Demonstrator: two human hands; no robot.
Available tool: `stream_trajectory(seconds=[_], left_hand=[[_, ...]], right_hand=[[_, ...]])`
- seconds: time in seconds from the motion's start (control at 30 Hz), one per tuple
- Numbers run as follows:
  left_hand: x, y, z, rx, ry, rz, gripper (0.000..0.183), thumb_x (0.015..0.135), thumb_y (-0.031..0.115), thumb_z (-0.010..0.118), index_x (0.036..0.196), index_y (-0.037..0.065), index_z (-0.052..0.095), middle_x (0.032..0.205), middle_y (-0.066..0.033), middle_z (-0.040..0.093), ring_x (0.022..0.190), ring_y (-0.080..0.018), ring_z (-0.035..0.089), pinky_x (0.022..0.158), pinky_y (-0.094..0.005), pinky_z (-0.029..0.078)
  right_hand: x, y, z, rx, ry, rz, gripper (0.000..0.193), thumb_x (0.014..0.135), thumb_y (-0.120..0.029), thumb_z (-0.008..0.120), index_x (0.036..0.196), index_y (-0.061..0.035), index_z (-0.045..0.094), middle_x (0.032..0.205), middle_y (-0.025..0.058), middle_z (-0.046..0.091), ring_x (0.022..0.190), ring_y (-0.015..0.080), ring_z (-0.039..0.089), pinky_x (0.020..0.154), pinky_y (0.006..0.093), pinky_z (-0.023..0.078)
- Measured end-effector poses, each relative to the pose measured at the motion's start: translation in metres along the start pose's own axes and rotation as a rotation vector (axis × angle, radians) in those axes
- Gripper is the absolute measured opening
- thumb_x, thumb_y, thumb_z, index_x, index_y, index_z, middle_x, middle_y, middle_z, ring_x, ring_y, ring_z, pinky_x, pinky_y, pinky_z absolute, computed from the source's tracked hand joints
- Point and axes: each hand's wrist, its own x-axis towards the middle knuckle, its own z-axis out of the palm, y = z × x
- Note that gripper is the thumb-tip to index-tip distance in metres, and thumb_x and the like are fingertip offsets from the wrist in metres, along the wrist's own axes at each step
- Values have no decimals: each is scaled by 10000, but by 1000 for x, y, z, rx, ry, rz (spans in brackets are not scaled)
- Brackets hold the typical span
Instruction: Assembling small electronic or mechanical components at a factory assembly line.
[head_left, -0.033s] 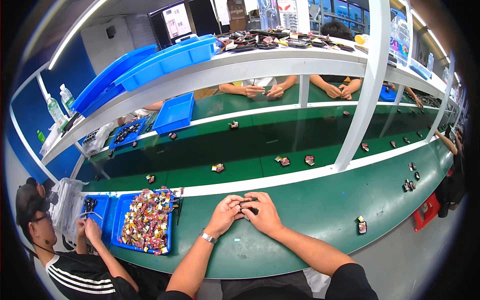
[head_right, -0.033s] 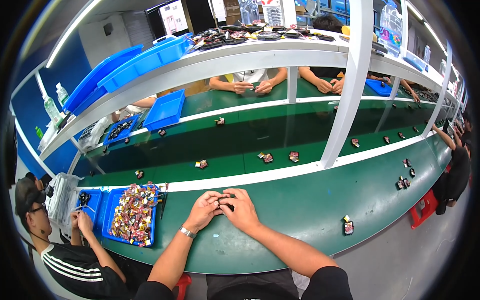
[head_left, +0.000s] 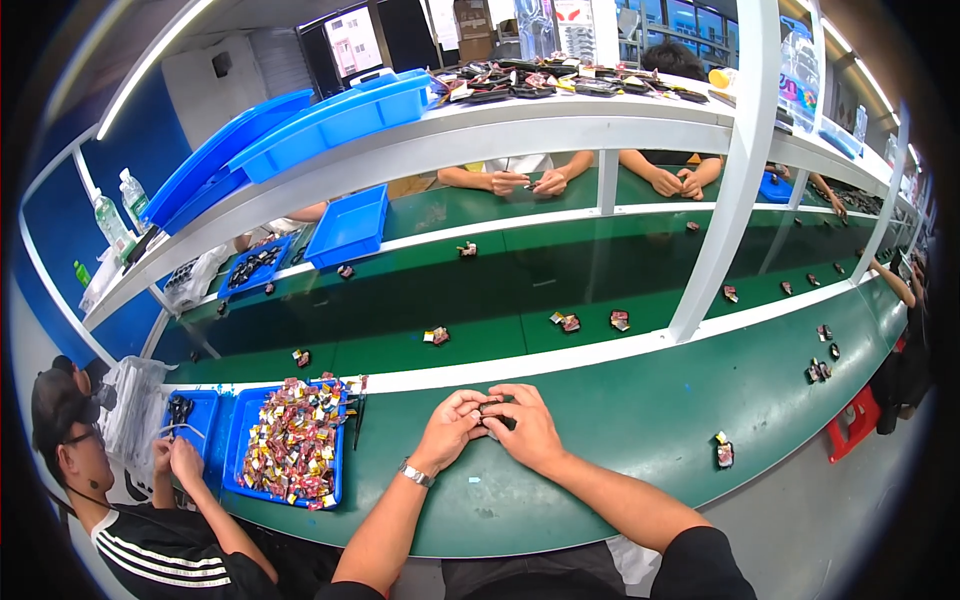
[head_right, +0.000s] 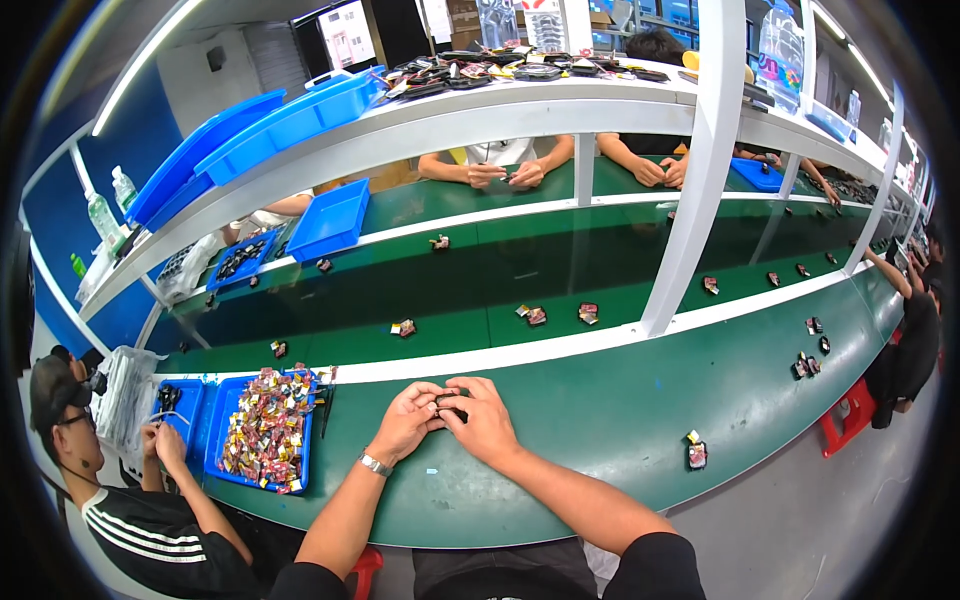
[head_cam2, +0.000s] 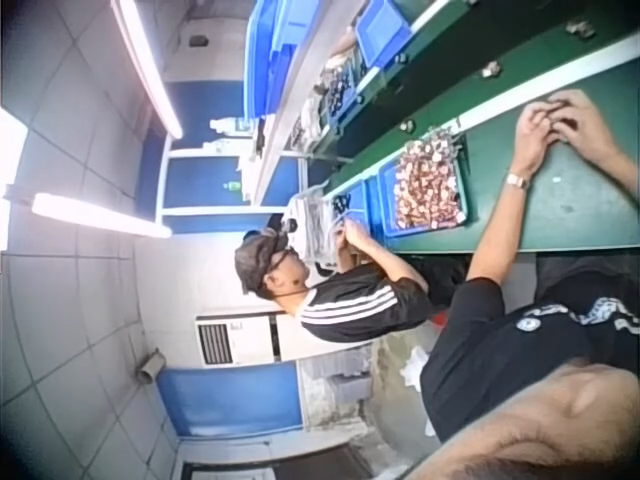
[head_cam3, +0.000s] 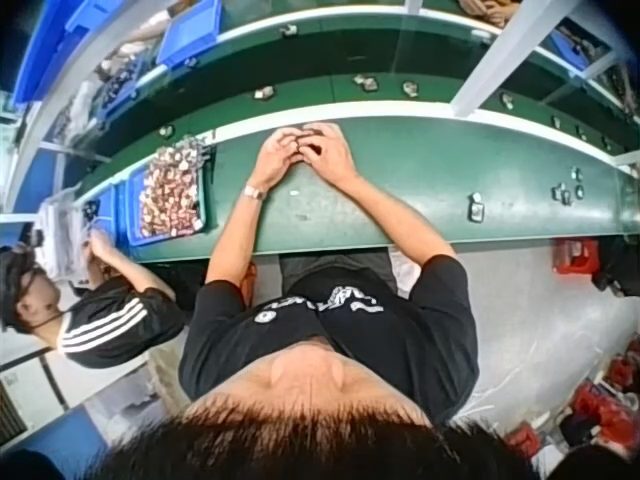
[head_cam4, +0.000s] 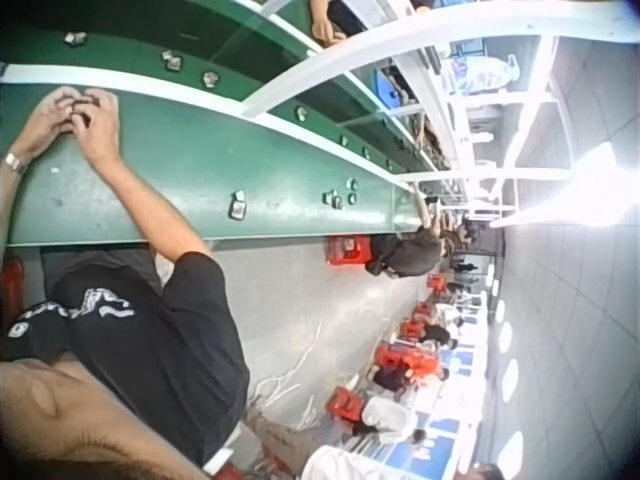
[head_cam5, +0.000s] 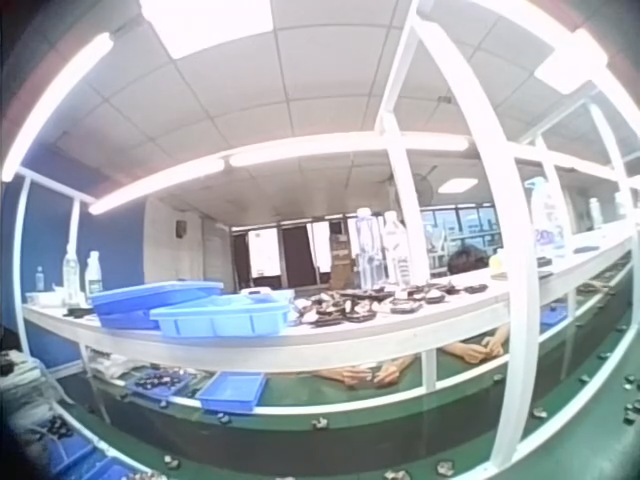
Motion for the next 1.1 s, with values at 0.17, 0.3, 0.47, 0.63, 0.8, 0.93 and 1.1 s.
stream_trajectory(seconds=[0.17, 0.3, 0.47, 0.63, 0.8, 0.93, 1.1], left_hand=[[0, -2, 1, 22, 8, 14, 217, 970, 66, 551, 1181, 28, 514, 1263, -130, 591, 1113, -195, 613, 911, -340, 542], [1, -2, -1, 43, 30, 14, 217, 970, 61, 550, 1182, 29, 513, 1259, -124, 594, 1105, -190, 616, 908, -336, 543], [0, 0, 1, 27, 13, 4, 222, 968, 51, 551, 1185, 28, 506, 1260, -118, 594, 1089, -185, 623, 900, -329, 546], [-2, 2, 4, 12, 12, 28, 223, 962, 42, 557, 1179, 25, 507, 1270, -125, 590, 1109, -197, 614, 915, -345, 539], [-2, 0, 0, 9, 24, 48, 222, 954, 31, 566, 1170, 27, 510, 1286, -134, 583, 1129, -214, 605, 935, -365, 531], [-1, -2, -2, -34, 6, 47, 216, 948, 24, 574, 1156, 34, 515, 1287, -138, 584, 1127, -214, 606, 937, -379, 531], [-1, -4, -3, -29, 10, 41, 215, 947, 19, 573, 1153, 43, 518, 1290, -141, 584, 1125, -214, 606, 936, -382, 532]], right_hand=[[-1, -1, 4, -41, 25, -23, 152, 774, -80, 718, 924, -75, 742, 1184, 78, 634, 1135, 283, 544, 943, 382, 483], [-4, 3, 8, 73, 10, 73, 158, 795, -98, 710, 948, -82, 742, 1235, 71, 622, 1162, 281, 533, 980, 381, 460], [-5, 15, 13, 221, -37, 248, 170, 803, -101, 717, 970, -93, 750, 1285, 72, 612, 1207, 272, 525, 1008, 378, 442], [-4, 12, 8, 216, -98, 249, 175, 804, -96, 721, 977, -101, 751, 1310, 83, 600, 1243, 274, 512, 1024, 384, 432], [1, 3, 2, 38, -61, 15, 167, 805, -108, 725, 971, -114, 742, 1280, 91, 603, 1226, 294, 508, 1011, 394, 443], [-1, 5, 4, 89, -21, 43, 172, 794, -98, 728, 965, -115, 743, 1250, 84, 615, 1200, 294, 521, 993, 397, 455], [-4, 8, 6, 118, -3, 54, 181, 781, -89, 731, 960, -107, 743, 1240, 85, 623, 1195, 298, 528, 984, 401, 463]])
